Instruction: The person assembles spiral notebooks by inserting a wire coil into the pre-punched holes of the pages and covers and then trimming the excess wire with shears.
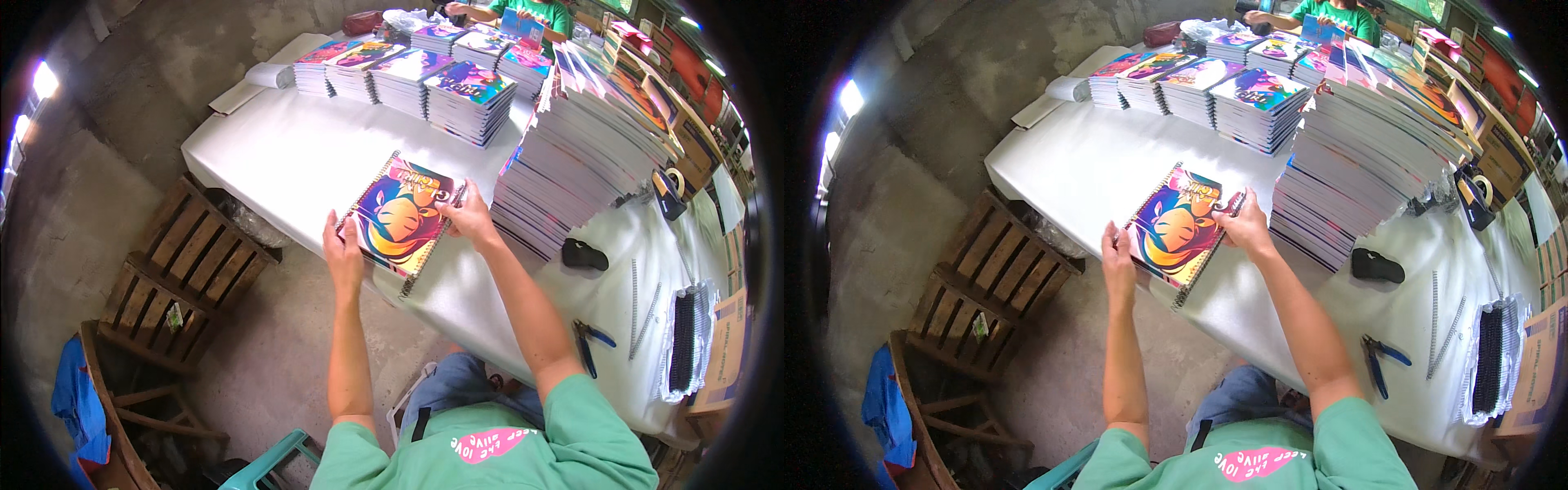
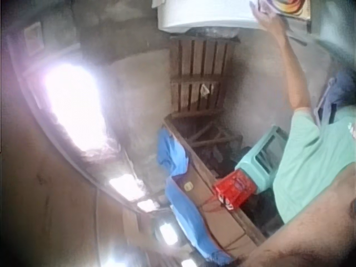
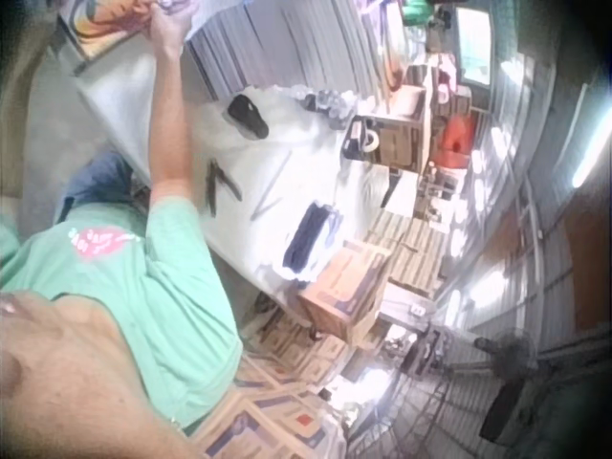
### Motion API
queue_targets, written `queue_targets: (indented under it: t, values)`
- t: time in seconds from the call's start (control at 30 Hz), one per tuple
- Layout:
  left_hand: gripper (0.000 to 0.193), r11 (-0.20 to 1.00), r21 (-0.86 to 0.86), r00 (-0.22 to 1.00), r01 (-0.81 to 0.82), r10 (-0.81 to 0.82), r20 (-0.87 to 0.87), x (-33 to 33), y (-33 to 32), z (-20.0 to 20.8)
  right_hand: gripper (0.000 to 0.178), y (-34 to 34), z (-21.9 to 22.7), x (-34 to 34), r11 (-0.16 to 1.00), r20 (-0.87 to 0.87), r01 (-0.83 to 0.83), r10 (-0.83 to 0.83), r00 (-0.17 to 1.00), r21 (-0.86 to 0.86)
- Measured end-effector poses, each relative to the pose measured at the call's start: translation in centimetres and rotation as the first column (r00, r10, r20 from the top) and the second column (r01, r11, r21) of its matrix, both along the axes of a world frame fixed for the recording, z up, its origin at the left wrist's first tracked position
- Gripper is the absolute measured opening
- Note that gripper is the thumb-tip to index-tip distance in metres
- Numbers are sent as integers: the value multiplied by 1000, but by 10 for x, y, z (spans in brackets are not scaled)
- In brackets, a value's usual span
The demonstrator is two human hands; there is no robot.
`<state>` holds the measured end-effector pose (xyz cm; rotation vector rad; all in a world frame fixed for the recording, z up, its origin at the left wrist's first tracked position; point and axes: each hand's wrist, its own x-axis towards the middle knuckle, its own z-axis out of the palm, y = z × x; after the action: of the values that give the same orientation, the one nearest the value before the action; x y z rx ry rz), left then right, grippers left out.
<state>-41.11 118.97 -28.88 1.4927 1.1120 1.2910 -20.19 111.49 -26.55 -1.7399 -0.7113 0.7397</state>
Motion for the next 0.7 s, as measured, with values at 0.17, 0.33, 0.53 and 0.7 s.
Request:
queue_targets:
  t: [0.17, 0.33, 0.53, 0.7]
  values:
    - [41, 959, 204, 973, -197, 217, -82, 15, 1, -29, 96, -4, 13, 5, 980, 100, -128, 144, 984, -155]
    - [38, 982, 98, 983, -162, 169, -68, 20, 4, -23, 98, -11, 8, 14, 973, 168, -97, 134, 977, -210]
    - [44, 909, 368, 975, -195, 220, -26, 22, -17, 40, 48, -111, 119, -20, 821, 852, -475, -26, 523, 317]
    - [52, 650, 742, 978, 165, -207, -36, 96, -74, 156, 39, -212, 241, 71, 734, 638, 69, -629, 444, 676]
